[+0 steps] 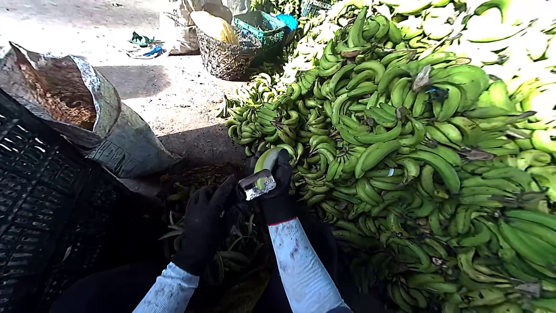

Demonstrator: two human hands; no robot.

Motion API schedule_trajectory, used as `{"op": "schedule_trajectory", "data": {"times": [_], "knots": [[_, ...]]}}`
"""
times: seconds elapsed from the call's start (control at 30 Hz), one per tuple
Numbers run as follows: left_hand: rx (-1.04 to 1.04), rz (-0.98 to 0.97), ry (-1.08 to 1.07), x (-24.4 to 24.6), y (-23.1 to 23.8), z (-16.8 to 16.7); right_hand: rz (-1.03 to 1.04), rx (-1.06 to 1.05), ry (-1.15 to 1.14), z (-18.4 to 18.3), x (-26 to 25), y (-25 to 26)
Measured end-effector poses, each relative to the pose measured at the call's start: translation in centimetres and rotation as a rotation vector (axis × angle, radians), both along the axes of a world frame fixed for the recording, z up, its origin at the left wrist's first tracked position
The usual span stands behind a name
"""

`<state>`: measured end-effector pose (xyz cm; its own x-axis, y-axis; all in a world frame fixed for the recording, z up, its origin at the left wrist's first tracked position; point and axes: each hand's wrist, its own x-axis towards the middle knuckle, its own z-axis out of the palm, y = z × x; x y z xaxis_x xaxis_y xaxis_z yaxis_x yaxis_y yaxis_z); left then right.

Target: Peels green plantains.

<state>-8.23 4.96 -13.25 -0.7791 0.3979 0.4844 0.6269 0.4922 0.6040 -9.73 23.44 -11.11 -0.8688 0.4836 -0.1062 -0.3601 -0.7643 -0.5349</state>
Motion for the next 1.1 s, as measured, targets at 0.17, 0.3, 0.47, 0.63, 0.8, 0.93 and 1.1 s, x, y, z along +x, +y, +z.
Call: {"op": "schedule_trajectory", "data": {"times": [0.17,0.3,0.47,0.63,0.8,0.93,1.1], "knots": [[-0.008,-0.068,-0.082,-3.1,-1.8,0.7,0.133,0.625,-0.191,0.1,1.4,-0.4],[-0.142,-0.023,-0.034,-3.7,-1.9,1.5,0.197,0.913,-0.398,0.1,1.0,0.8],[-0.120,0.040,-0.237,-6.3,-2.1,2.0,0.572,1.138,-0.248,2.1,2.2,-0.8],[-0.119,0.033,-0.449,-6.7,-2.5,1.4,0.458,0.709,-0.345,-0.3,2.1,-0.3],[-0.162,-0.148,0.005,-4.1,-0.7,-0.6,0.271,0.031,-0.132,-3.0,0.8,3.3],[-0.162,-0.145,0.317,-2.2,0.5,-1.1,0.370,-0.068,0.054,-4.7,1.2,5.5],[-0.205,-0.136,0.191,-1.5,1.1,-1.4,0.289,0.077,-0.316,-2.8,1.7,3.9]]}}
